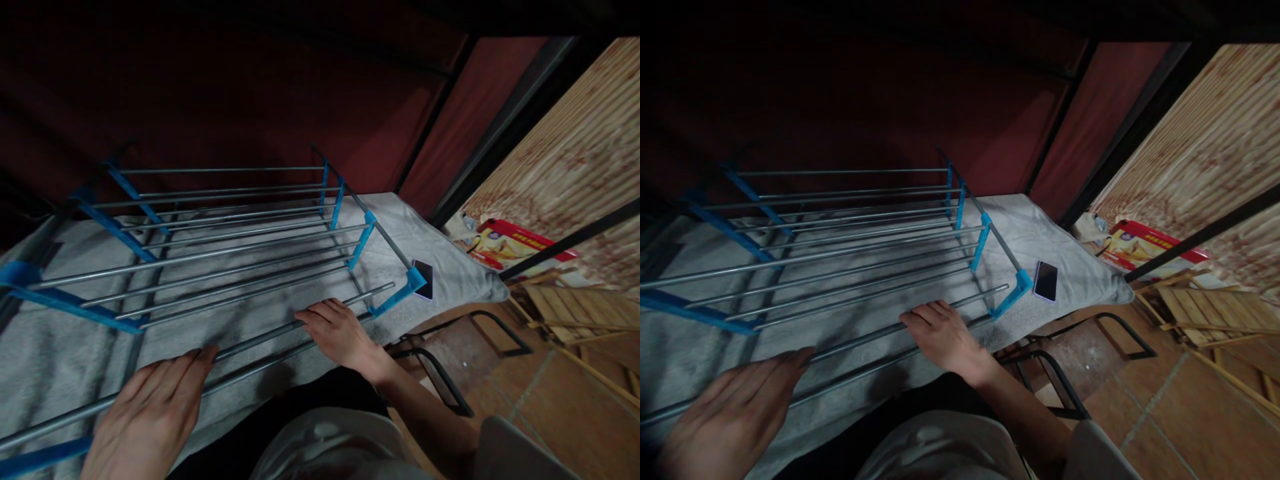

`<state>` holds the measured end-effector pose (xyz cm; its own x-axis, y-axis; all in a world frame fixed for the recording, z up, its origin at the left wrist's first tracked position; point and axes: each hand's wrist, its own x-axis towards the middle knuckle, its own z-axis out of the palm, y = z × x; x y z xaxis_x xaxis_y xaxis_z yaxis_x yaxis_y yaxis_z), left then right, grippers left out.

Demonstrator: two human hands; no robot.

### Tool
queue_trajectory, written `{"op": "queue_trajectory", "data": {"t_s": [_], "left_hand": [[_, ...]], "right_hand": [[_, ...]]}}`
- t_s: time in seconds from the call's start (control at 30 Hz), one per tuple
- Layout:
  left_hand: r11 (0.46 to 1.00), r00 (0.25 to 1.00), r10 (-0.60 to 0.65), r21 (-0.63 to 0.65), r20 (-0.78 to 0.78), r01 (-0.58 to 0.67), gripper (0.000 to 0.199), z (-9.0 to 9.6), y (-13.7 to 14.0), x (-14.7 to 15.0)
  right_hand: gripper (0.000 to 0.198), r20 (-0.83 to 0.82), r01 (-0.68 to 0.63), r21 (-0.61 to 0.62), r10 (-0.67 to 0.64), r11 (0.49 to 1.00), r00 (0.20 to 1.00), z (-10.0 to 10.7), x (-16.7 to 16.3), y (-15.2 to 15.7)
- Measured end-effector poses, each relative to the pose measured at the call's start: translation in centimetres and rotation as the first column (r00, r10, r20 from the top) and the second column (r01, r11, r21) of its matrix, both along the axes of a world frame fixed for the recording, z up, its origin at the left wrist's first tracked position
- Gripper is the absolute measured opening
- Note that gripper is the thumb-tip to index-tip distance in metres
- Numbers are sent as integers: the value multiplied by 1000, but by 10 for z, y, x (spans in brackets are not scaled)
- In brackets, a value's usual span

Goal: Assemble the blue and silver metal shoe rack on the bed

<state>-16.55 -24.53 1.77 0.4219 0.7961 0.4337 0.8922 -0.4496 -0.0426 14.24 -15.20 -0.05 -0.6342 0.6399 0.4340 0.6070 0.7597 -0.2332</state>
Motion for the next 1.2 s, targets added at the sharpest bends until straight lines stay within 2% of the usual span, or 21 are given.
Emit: {"op": "queue_trajectory", "data": {"t_s": [0.17, 0.37, 0.63, 0.8, 1.2], "left_hand": [[999, 996, -28, 39, -84, 32, 36, -5, 5, 9], [1000, 997, -12, 10, -82, 13, 34, -32, 4, 2], [997, 991, -16, -82, -130, 6, 35, -57, 7, -10], [996, 994, -12, -84, -108, 3, 33, -65, 8, -11], [998, 996, -25, -66, -89, 19, 32, -67, 7, -9]], "right_hand": [[23, 51, -18, -43, 21, 999, 999, -19, -2, 0], [20, 155, -36, -118, 54, 992, 986, -39, -12, -4], [24, 155, -50, -155, 74, 987, 985, -63, -12, -4], [23, 169, -66, -163, 94, 984, 981, -66, -9, -7], [27, 189, -78, -176, 111, 981, 976, -62, -7, -5]]}}
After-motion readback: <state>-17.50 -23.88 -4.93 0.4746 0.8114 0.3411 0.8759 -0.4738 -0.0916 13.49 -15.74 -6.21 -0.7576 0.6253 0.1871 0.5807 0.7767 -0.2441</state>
